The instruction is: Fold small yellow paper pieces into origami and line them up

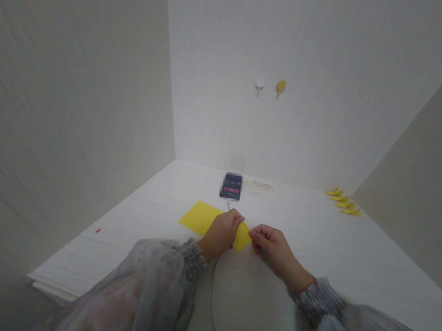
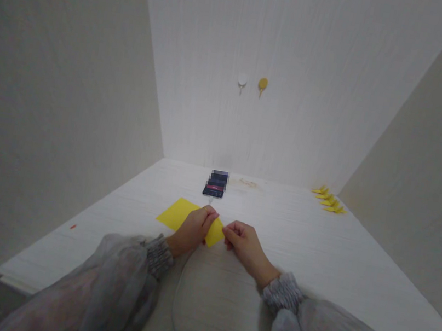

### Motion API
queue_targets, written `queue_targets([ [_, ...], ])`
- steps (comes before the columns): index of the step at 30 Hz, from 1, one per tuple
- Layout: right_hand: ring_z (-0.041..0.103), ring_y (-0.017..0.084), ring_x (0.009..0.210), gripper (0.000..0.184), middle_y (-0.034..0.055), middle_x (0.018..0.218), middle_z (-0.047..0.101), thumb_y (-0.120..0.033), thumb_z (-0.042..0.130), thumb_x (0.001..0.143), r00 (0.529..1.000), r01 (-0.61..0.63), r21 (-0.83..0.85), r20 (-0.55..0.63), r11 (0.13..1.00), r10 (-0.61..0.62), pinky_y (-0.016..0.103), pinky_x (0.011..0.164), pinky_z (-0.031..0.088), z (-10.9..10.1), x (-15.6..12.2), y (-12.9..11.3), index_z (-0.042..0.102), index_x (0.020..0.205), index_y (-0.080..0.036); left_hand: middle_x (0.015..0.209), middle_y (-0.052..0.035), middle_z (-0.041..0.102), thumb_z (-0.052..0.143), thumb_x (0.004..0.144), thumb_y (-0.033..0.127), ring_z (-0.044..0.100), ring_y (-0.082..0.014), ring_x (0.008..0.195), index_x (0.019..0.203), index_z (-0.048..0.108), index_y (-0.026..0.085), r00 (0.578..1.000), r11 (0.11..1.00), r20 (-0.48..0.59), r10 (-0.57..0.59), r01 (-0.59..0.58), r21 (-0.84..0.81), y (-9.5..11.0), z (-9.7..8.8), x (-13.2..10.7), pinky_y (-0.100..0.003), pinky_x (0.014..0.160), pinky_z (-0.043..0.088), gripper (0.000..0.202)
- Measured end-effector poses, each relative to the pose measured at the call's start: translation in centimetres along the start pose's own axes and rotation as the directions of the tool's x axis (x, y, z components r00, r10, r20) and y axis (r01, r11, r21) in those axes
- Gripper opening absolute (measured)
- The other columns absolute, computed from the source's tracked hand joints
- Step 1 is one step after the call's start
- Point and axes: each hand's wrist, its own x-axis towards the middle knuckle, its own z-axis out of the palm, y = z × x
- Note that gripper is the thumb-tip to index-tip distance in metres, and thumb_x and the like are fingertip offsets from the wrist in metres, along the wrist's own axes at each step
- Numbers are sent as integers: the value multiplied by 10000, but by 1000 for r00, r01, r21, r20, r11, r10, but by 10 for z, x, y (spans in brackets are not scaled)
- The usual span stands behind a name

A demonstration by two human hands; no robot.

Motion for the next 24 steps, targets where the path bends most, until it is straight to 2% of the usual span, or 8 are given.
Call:
queue_targets([
  [5,347,66,381,177,-58,418,428,-288,544,665,997,-11,6,-81,1000,12,203,397,259,-4,-1,-4,480,550,-170,528,31,468,279,822,371,446,-86,382,765,488,163,996,995,-17,-85,84,-59,-8,-2,3,-200,403,322,300],
  [9,447,96,520,214,-18,565,503,-365,492,720,990,101,-28,-92,994,-104,217,492,344,-1,-1,-7,513,640,-168,560,18,496,309,813,360,471,-96,489,724,505,159,999,999,-26,23,-24,-30,-7,0,3,-202,467,331,294],
  [11,448,101,539,230,-15,597,502,-393,492,724,993,109,-78,-37,991,-112,219,493,348,1,0,-5,523,687,-168,585,11,516,338,802,348,476,-102,552,709,519,157,996,995,8,90,-90,-41,-4,3,2,-207,507,334,279],
  [13,435,101,522,236,-20,580,490,-400,503,718,995,101,-145,-10,984,-104,218,477,339,2,0,-2,522,670,-169,595,10,521,374,787,345,468,-101,572,699,530,153,992,988,53,113,-107,-110,-3,5,1,-208,518,331,261],
  [16,436,106,510,245,-17,561,492,-404,503,718,994,102,-197,-23,975,-109,224,468,333,0,1,3,517,638,-172,579,15,497,401,767,384,449,-91,534,696,524,142,992,946,119,38,3,-324,-5,10,1,-199,482,330,281],
  [19,438,107,511,242,-13,562,497,-397,499,724,991,117,-194,-43,974,-127,227,471,334,-2,1,6,513,636,-171,572,19,473,409,752,423,443,-81,493,714,498,133,976,833,216,-34,146,-533,-8,13,2,-192,450,335,305],
  [21,425,100,502,241,-19,552,481,-390,506,723,989,125,-182,-50,975,-136,223,466,328,-2,0,5,506,625,-171,574,21,474,459,726,403,445,-76,494,712,490,129,967,795,252,-37,181,-579,-9,13,3,-189,455,339,276],
  [24,415,96,493,242,-26,544,470,-393,522,713,991,119,-166,-49,979,-128,219,458,323,0,-1,4,506,615,-172,579,26,481,509,697,354,438,-69,519,689,503,125,974,833,226,-6,129,-538,-9,13,3,-185,484,341,229],
])
